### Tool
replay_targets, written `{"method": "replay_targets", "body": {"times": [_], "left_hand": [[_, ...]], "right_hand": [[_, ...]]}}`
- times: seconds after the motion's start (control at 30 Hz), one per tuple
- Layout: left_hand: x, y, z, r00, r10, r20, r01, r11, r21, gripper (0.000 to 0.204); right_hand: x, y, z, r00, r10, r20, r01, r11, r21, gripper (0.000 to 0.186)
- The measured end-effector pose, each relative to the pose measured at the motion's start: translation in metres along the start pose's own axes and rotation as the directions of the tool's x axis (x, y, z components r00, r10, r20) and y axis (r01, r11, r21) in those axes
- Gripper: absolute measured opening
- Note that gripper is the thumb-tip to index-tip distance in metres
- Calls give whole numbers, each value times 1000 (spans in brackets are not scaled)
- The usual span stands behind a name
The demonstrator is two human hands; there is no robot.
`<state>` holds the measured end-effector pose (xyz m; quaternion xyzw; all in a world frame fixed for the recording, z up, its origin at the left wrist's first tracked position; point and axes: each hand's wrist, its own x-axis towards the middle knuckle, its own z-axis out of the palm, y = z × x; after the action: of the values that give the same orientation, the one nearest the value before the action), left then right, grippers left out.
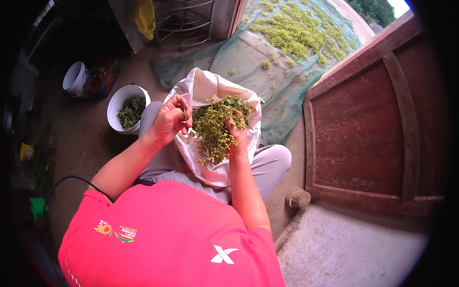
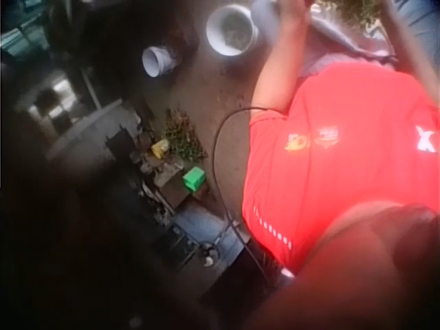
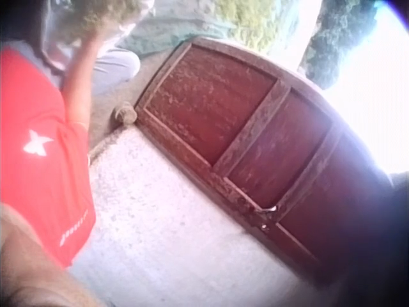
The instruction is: The person sorts small green plants by hand, picking through them in a white bag and placing selected portions into a white bucket.
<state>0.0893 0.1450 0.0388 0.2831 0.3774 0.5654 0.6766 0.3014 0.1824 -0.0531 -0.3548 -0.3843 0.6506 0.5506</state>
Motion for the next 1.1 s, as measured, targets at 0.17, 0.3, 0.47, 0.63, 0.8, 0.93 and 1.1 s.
{"method": "replay_targets", "body": {"times": [0.17,0.3,0.47,0.63,0.8,0.93,1.1], "left_hand": [[0,15,-2,1000,-12,25,12,1000,24,20],[1,37,9,1000,-16,-1,15,1000,-20,22],[0,44,17,993,106,45,-115,885,451,25],[2,24,10,946,297,132,-303,665,683,18],[6,22,0,971,224,-80,-199,949,244,6],[2,26,-8,995,16,-103,-23,998,-60,5],[-9,15,-14,996,-91,6,91,991,-96,7]], "right_hand": [[-11,-40,40,997,74,30,-72,995,-63,32],[-7,-42,47,977,-93,191,157,920,-359,24],[-14,-56,64,972,-15,234,113,905,-411,24],[-18,-56,70,969,8,246,89,921,-379,24],[-16,-49,59,982,49,180,16,938,-347,24],[-7,-37,40,967,248,-61,-238,962,137,26],[11,-22,19,888,443,-122,-358,835,418,31]]}}
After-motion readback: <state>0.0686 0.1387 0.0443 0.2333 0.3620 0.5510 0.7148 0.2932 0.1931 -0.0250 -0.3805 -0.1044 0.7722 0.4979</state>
